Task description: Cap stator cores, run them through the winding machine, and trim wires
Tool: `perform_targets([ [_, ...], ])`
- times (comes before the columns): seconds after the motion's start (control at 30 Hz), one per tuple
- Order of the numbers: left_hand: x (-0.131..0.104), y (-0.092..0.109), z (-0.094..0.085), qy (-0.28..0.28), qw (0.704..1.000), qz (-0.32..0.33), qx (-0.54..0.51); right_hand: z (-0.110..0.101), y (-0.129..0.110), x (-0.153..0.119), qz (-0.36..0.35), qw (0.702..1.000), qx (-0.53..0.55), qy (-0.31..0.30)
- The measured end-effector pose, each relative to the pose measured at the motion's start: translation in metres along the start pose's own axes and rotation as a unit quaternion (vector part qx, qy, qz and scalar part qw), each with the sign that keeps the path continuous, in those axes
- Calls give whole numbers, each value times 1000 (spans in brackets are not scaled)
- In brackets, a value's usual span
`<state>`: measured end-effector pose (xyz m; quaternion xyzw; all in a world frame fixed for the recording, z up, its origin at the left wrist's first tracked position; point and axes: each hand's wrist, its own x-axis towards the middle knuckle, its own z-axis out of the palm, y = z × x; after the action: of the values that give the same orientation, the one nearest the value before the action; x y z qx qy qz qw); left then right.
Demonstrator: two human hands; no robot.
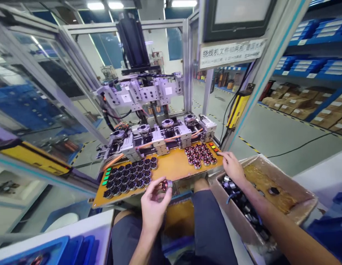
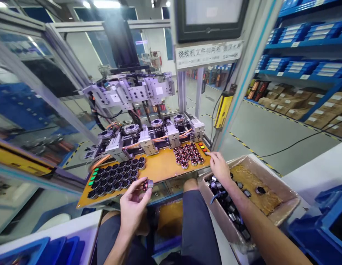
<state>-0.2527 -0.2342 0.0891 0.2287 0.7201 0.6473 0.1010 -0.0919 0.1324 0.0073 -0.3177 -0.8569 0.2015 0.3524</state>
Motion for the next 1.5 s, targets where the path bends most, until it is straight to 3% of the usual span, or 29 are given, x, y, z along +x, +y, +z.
perform_targets([
  [0.13, -45, 31, -33, -6, 999, 31, 18, -6, -10, 2, 2, 1000, -2, -6],
  [0.23, -69, 48, -53, 14, 996, 80, 33, -22, -26, 9, -7, 1000, 7, -23],
  [0.37, -91, 55, -71, 43, 978, 200, 29, -62, -82, 0, -45, 998, 32, -28],
  [0.47, -103, 52, -73, 43, 966, 253, 7, -88, -157, -48, -82, 992, 89, -36],
  [0.5, -107, 49, -73, 42, 965, 257, 1, -91, -184, -71, -98, 981, 161, -52],
  [0.57, -115, 41, -70, 38, 964, 262, -7, -88, -230, -119, -111, 942, 290, -125],
  [0.67, -131, 22, -67, 13, 965, 262, -1, -64, -268, -181, -25, 867, 458, -195],
  [0.77, -146, -1, -66, -14, 967, 255, 17, -36, -267, -217, 56, 802, 550, -225],
  [0.83, -155, -16, -65, -25, 970, 242, 28, -24, -255, -227, 87, 789, 561, -236],
  [0.93, -162, -33, -58, -51, 976, 205, 47, -19, -234, -223, 110, 806, 520, -260],
  [1.03, -161, -39, -50, -91, 978, 174, 65, -28, -220, -204, 97, 831, 458, -299],
  [1.13, -153, -37, -45, -121, 975, 168, 75, -42, -212, -181, 54, 854, 365, -367],
  [1.2, -147, -35, -46, -131, 974, 169, 79, -49, -208, -169, -4, 879, 293, -378],
  [1.3, -140, -32, -49, -151, 972, 163, 77, -51, -200, -158, -96, 930, 197, -296],
  [1.37, -138, -31, -49, -149, 975, 150, 66, -47, -191, -155, -99, 957, 161, -219],
  [1.43, -136, -32, -47, -111, 981, 148, 59, -41, -183, -155, -36, 975, 183, -121],
  [1.5, -135, -34, -44, -46, 983, 165, 63, -35, -180, -162, 62, 964, 250, -65],
])
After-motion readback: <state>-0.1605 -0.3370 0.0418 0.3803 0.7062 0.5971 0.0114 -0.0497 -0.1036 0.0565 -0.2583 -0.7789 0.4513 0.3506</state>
